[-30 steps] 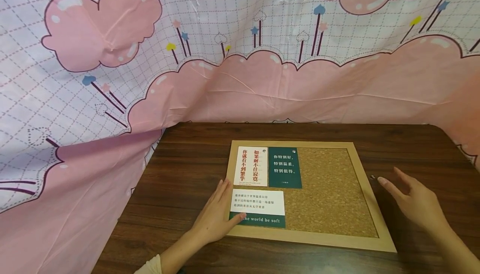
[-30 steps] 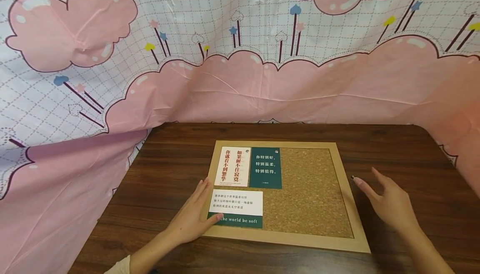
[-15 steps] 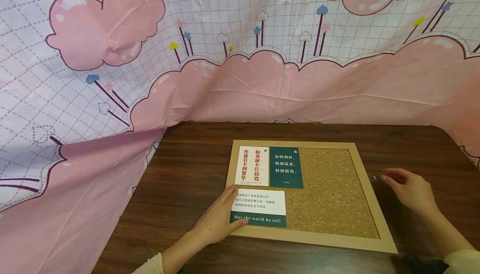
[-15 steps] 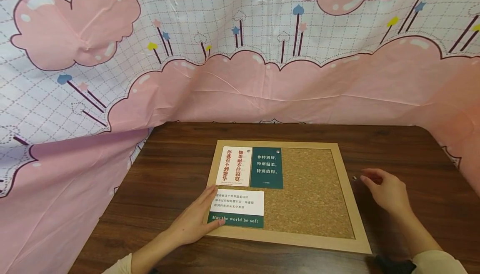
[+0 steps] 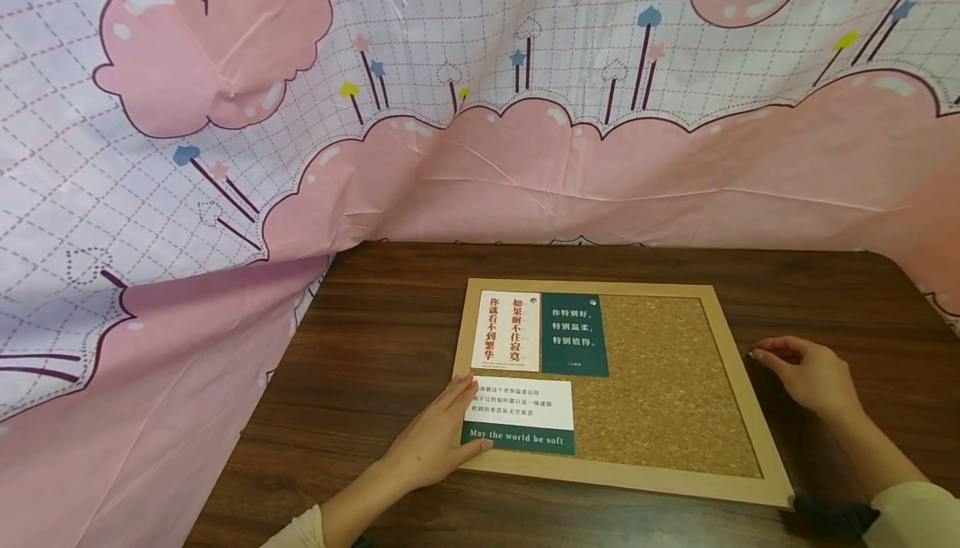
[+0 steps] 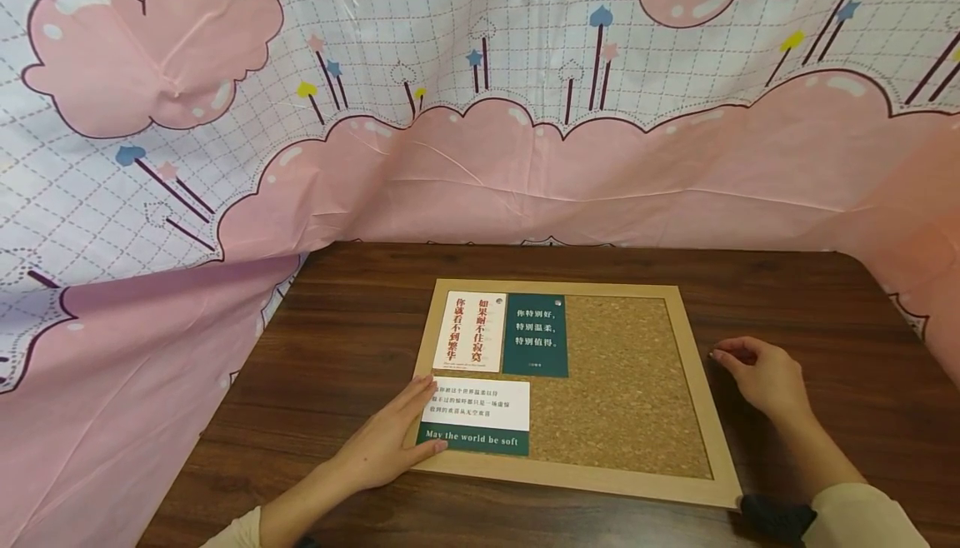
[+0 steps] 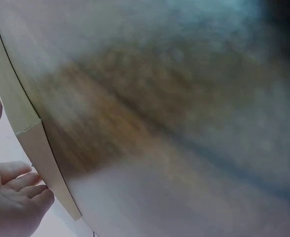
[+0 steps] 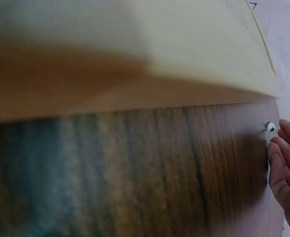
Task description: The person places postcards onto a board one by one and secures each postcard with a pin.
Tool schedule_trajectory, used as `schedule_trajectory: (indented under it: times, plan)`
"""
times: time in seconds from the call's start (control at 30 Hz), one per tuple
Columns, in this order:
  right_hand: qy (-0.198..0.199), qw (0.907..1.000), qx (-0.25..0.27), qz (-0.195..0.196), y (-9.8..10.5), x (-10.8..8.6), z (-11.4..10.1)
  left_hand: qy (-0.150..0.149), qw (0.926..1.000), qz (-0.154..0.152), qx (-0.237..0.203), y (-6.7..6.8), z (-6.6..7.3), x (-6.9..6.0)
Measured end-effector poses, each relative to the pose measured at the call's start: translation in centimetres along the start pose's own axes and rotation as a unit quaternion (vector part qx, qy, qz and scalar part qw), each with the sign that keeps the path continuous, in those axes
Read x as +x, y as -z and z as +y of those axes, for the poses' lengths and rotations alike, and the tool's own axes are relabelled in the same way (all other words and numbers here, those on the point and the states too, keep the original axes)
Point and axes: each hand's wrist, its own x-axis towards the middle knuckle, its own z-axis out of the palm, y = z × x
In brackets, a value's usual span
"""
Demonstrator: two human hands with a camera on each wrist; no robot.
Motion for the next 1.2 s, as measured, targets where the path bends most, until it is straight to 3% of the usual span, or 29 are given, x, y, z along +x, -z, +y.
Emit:
schedule_trajectory:
  times: [0.5, 1.2]
  plan:
    - [0.017, 0.9994, -0.017, -0.024, 0.37, 0.37, 0.08, -0.026, 0.9993, -0.008, 0.026, 0.35, -0.27, -0.17]
    - [0.016, 0.9988, -0.022, -0.040, 0.27, 0.74, 0.24, -0.026, 0.9993, -0.005, 0.027, 0.58, -0.03, -0.19]
